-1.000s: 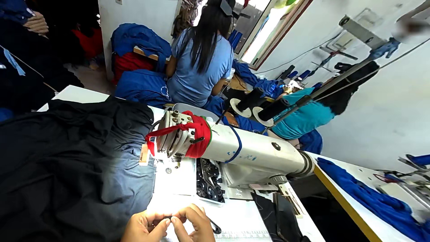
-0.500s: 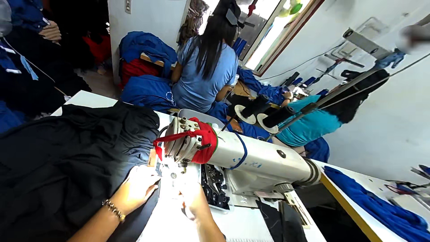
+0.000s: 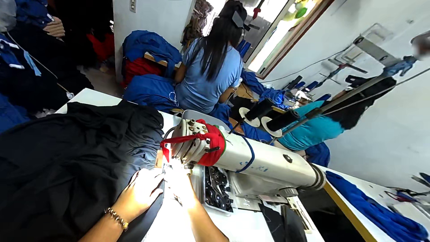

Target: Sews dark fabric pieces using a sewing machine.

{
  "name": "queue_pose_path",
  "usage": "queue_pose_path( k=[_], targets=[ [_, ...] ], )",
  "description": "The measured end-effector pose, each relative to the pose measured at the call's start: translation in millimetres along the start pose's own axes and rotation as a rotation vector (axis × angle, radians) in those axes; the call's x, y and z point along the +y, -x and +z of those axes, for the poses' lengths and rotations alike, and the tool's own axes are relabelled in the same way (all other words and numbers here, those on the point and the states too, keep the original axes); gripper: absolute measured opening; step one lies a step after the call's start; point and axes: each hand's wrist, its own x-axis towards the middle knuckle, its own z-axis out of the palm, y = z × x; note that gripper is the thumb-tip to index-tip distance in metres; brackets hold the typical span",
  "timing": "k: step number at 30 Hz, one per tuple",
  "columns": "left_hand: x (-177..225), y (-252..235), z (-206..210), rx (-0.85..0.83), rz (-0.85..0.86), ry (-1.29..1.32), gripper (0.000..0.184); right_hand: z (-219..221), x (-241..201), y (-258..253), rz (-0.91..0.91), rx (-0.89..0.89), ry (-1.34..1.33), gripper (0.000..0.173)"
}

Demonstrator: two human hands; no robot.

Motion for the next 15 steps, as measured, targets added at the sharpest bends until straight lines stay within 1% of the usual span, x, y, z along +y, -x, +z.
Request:
queue_pose_path(
  k=[2,5,6,8,9,12,13,15],
  targets=[
    [3.2,-1.0,-4.6,-0.101,-0.03,-0.017,0.044,0.9,0.6,-0.3,-0.017,-0.001,-0.012,0.02],
    [5.5,-2.1,-5.5,-0.166,-0.03,-0.061,0.044,-0.8,-1.1,2.1,-0.02,0.009,0.026,0.024],
    [5.8,-2.5,-6.1,-0.179,-0.021,-0.079,0.044,-2.4,-1.7,4.8,-0.032,0.025,0.092,0.026],
    [4.4,-2.4,-7.0,-0.186,-0.001,-0.101,0.044,-3.8,-3.8,17.0,-0.074,0.089,0.328,0.027],
    [3.3,-1.1,-6.6,-0.169,0.008,-0.102,0.044,-3.8,-0.3,24.8,-0.128,0.116,0.444,0.029],
    [0.2,3.9,-5.0,-0.094,0.023,-0.063,0.045,-2.2,28.1,39.6,-0.449,0.182,0.676,0.036],
    [-0.5,4.4,-5.4,-0.085,0.033,-0.06,0.045,-1.8,34.6,42.0,-0.512,0.187,0.737,0.037],
    [-2.1,5.0,-6.3,-0.088,0.051,-0.073,0.046,-0.3,37.3,44.7,-0.521,0.179,0.845,0.04]
  ],
)
